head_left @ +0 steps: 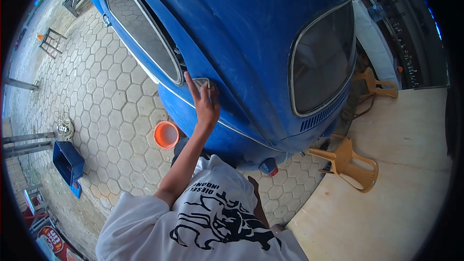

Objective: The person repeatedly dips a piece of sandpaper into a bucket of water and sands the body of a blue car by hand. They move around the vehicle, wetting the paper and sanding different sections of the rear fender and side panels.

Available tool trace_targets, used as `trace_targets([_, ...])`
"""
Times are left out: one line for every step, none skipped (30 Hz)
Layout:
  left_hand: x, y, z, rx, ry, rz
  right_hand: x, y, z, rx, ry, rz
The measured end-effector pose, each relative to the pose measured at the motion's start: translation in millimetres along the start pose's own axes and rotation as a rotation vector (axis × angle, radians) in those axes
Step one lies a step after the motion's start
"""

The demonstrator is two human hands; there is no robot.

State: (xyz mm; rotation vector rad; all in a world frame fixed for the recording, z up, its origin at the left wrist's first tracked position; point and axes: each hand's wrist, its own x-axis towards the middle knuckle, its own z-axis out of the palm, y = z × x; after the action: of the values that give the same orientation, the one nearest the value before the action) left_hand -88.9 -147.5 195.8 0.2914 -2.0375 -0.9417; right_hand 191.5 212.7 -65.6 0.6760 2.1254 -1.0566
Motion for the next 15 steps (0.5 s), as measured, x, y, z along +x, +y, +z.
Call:
trace_targets([-7,-2,-6,0.089,0.006,0.027,1,-4,-1,-0.004,-0.007,0.004])
trace_targets([-18,-5,-13,0.179,0.013,0.056,3,-9,-1,-0.008,-0.012,0.008])
trace_targets([-21,-5,-18,0.270,0.017,0.082,3,-14,-2,-0.015,-0.020,0.011])
trace_targets([-21,-7,-17,0.171,-0.017,0.035,3,-18,-2,-0.022,-0.032,0.016])
trace_targets([-20,-9,-13,0.073,-0.052,-0.010,2,-21,-1,-0.028,-0.043,0.021])
trace_targets([-16,-11,-11,-0.026,-0.086,-0.055,0,-26,0,-0.036,-0.053,0.026])
trace_targets([-2,-11,-11,-0.049,-0.118,-0.039,-1,-31,1,-0.042,-0.064,0.030])
trace_targets([10,-11,-9,-0.078,-0.090,-0.062,-1,-36,0,-0.049,-0.075,0.032])
trace_targets([22,-10,-7,-0.109,-0.059,-0.084,-1,-43,0,-0.056,-0.085,0.036])
trace_targets([36,-7,-5,-0.139,-0.027,-0.106,-1,-50,0,-0.062,-0.097,0.040])
trace_targets([51,-5,-5,-0.149,0.000,-0.105,-1,-58,0,-0.065,-0.112,0.048])
trace_targets([66,0,-7,-0.158,0.023,-0.105,-2,-66,0,-0.068,-0.128,0.058])
trace_targets([73,3,-8,-0.167,0.045,-0.107,-4,-75,0,-0.072,-0.145,0.069])
trace_targets([76,3,-8,-0.145,0.061,-0.084,-7,-84,1,-0.072,-0.163,0.083])
trace_targets([77,2,-8,-0.123,0.077,-0.061,-11,-95,0,-0.073,-0.184,0.099])
